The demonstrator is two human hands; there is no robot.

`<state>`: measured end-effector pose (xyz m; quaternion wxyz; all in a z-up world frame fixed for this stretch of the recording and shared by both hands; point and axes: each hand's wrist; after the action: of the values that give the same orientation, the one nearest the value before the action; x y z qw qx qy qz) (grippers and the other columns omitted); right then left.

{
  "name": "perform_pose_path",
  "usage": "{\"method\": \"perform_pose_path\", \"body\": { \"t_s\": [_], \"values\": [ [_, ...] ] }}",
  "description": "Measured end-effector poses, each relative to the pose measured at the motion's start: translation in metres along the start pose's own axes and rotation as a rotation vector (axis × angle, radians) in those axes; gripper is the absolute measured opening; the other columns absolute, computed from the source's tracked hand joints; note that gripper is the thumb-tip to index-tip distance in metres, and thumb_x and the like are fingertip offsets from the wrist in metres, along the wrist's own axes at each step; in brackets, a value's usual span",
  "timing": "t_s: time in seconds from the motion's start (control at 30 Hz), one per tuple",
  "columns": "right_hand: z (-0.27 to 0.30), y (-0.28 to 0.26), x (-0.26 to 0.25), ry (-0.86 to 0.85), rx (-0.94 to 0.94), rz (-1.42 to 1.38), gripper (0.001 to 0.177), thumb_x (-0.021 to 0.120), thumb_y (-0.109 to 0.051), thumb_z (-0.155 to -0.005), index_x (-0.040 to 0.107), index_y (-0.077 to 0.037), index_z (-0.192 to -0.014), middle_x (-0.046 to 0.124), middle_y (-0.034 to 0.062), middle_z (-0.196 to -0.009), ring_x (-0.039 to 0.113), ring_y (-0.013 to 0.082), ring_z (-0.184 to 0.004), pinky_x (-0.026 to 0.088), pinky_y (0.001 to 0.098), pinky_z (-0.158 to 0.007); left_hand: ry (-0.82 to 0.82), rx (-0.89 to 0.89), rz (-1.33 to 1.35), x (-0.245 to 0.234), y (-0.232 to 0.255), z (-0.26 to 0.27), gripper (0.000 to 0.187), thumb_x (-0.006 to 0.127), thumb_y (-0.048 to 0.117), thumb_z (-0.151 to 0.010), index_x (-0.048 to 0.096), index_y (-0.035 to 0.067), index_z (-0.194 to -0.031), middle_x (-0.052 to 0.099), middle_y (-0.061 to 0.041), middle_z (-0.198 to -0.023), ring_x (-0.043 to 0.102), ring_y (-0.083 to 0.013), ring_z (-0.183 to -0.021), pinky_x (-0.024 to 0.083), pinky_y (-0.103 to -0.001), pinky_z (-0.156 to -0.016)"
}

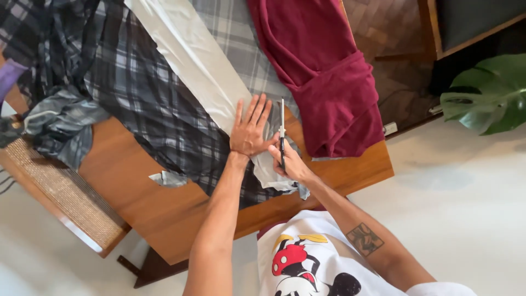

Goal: Cutting several pieces of fabric using scissors on a wooden table.

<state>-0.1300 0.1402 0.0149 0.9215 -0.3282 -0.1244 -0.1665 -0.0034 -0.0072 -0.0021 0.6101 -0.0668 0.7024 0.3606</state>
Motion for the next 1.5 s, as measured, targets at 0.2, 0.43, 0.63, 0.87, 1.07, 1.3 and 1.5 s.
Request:
{"method": "perform_pose_path", "body": {
  "t_s": [0.2,0.43,0.63,0.87,1.07,1.3,1.5],
  "values": [
    [0.003,-0.022,0.012,0.058,-0.083,-0.032,0.028,0.055,-0.036,-0.105,0.045,-0.011,-0.115,0.046,-0.0017,-0.058,0.041,0.0079,-0.041,0.029,0.0264,-0.036,-0.008,-0.009,-0.025,0.003,-0.003,0.0,0.081,0.058,0.059,-0.099,0.046,0.006,-0.158,0.034,-0.011,-0.168,0.027,-0.0251,-0.158,0.014,-0.056,-0.13],
    [0.001,-0.02,0.009,0.073,-0.115,0.009,0.03,0.056,-0.034,-0.105,0.045,-0.01,-0.118,0.043,-0.0028,-0.06,0.041,0.0068,-0.042,0.028,0.0253,-0.038,0.017,0.011,-0.009,0.006,-0.004,0.002,0.079,0.061,0.058,-0.099,0.048,0.006,-0.156,0.035,-0.012,-0.167,0.027,-0.026,-0.158,0.015,-0.058,-0.13],
    [0.002,-0.023,0.002,0.048,-0.099,-0.005,0.031,0.057,-0.035,-0.106,0.048,-0.007,-0.116,0.044,-0.0031,-0.062,0.041,0.0064,-0.044,0.028,0.0251,-0.04,0.029,0.002,0.019,0.002,-0.002,0.001,0.08,0.065,0.057,-0.096,0.05,0.005,-0.155,0.037,-0.013,-0.166,0.028,-0.0263,-0.157,0.016,-0.058,-0.129],
    [0.007,-0.032,-0.007,0.024,-0.065,0.052,0.034,0.055,-0.04,-0.104,0.048,-0.01,-0.118,0.045,-0.0038,-0.059,0.04,0.0056,-0.045,0.028,0.0246,-0.041,0.055,0.006,0.018,0.0,0.0,0.002,0.081,0.067,0.054,-0.094,0.049,0.004,-0.156,0.04,-0.014,-0.165,0.03,-0.0261,-0.156,0.016,-0.058,-0.129],
    [0.009,-0.029,-0.018,0.049,0.01,0.152,0.037,0.057,-0.045,-0.104,0.048,-0.009,-0.108,0.049,-0.0023,-0.057,0.042,0.0059,-0.046,0.03,0.0246,-0.042,0.029,0.003,-0.001,-0.002,0.0,0.003,0.083,0.064,0.056,-0.094,0.048,0.005,-0.157,0.039,-0.013,-0.166,0.03,-0.0259,-0.156,0.015,-0.058,-0.129],
    [0.004,-0.02,-0.026,0.027,-0.01,0.123,0.037,0.058,-0.046,-0.102,0.045,-0.011,-0.102,0.047,-0.0012,-0.056,0.041,0.0068,-0.044,0.028,0.0254,-0.041,0.033,0.007,0.001,0.005,-0.003,0.003,0.083,0.063,0.058,-0.095,0.048,0.005,-0.157,0.036,-0.013,-0.167,0.028,-0.0255,-0.157,0.014,-0.058,-0.13],
    [0.009,-0.032,-0.024,0.03,0.011,0.11,0.038,0.06,-0.045,-0.102,0.043,-0.011,-0.1,0.045,-0.0014,-0.056,0.041,0.0071,-0.044,0.028,0.0264,-0.04,0.028,0.012,-0.001,0.008,-0.005,0.005,0.085,0.062,0.06,-0.095,0.046,0.005,-0.158,0.035,-0.013,-0.168,0.027,-0.0254,-0.158,0.015,-0.058,-0.13]
  ]
}}
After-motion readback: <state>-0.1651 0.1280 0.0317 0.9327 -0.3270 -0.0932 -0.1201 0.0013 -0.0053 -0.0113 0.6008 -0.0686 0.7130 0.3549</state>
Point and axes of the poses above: each hand's wrist, its own z-axis away from the middle knuckle, its own x-axis out of the palm, y = z × x
